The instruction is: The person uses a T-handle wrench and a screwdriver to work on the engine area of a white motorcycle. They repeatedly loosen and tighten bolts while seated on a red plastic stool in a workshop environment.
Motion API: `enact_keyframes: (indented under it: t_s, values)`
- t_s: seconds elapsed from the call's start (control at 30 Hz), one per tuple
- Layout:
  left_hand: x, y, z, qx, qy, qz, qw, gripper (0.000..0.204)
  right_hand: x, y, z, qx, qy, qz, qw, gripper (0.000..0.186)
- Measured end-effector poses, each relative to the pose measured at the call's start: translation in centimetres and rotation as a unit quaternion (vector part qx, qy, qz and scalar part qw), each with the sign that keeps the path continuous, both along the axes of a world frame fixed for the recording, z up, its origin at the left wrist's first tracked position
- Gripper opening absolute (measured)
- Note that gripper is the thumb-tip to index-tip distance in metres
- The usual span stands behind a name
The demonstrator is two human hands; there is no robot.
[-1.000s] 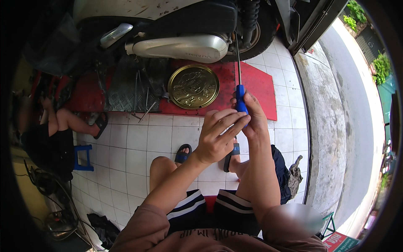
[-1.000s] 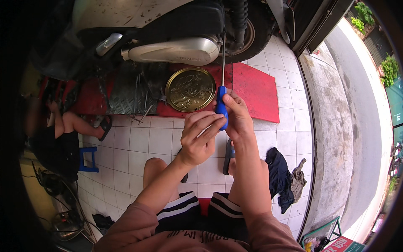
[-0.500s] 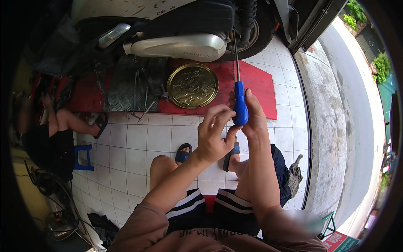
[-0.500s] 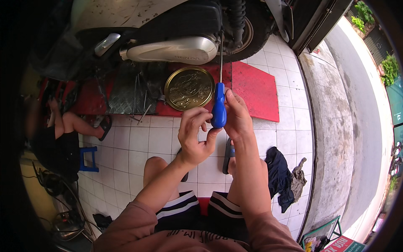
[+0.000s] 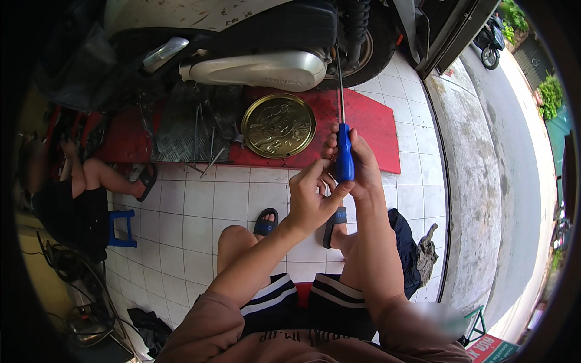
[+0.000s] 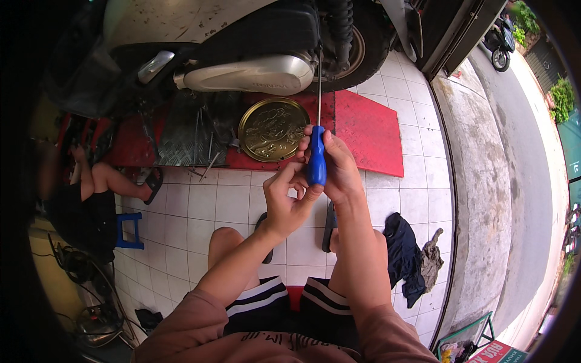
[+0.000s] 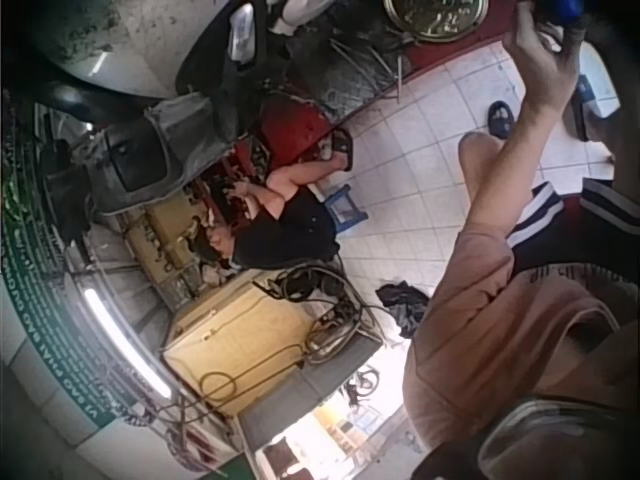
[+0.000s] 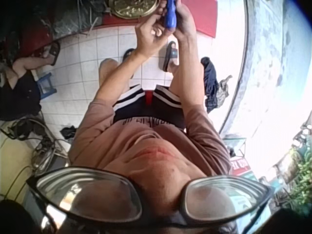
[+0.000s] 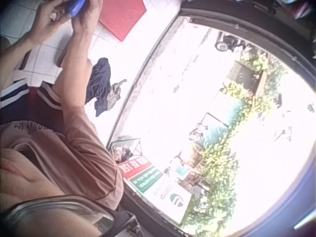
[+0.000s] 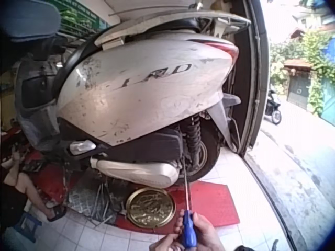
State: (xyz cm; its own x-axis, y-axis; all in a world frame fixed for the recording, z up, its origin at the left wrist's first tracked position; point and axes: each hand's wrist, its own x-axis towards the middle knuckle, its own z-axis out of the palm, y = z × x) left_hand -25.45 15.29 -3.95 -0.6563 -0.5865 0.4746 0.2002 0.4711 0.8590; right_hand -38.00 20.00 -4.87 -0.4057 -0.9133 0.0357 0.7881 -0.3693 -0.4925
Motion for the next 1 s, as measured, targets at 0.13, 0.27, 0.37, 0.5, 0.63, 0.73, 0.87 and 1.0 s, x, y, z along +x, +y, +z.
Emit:
enact_keyframes:
  t_s: [0.13,0.27,0.37,0.5,0.63,0.73,0.87,1.0]
  values:
    - [0.1,0.3,0.5,0.344,-0.012,-0.162,0.925,0.040,0.1,-0.2,0.1,0.015,0.049,-0.014,0.999,0.048]
    - [0.7,-0.4,0.7,0.416,-0.035,-0.274,0.867,0.051,0.3,-0.4,0.2,0.030,0.065,-0.024,0.997,0.046]
    - [0.9,0.6,0.8,0.413,0.020,-0.166,0.895,0.031,0.3,-0.4,0.9,0.060,0.103,-0.032,0.992,0.042]
    - [1.0,0.3,2.3,0.150,0.021,0.010,0.988,0.026,-0.9,0.0,-0.8,0.091,0.192,-0.041,0.976,0.041]
    - [0.5,-0.3,1.1,-0.068,0.027,0.109,0.991,0.036,-0.2,0.1,0.1,0.126,0.247,-0.052,0.959,0.042]
    - [0.6,-0.2,1.5,-0.052,0.009,0.083,0.995,0.032,-0.4,0.4,0.4,0.108,0.207,-0.024,0.972,0.042]
    - [0.5,-0.2,0.0,0.057,-0.018,-0.057,0.997,0.033,0.3,0.0,0.3,-0.033,0.103,0.011,0.994,0.042]
    - [0.5,0.9,0.0,0.200,0.010,-0.082,0.976,0.031,-0.1,0.1,-0.2,-0.041,0.095,0.028,0.994,0.045]
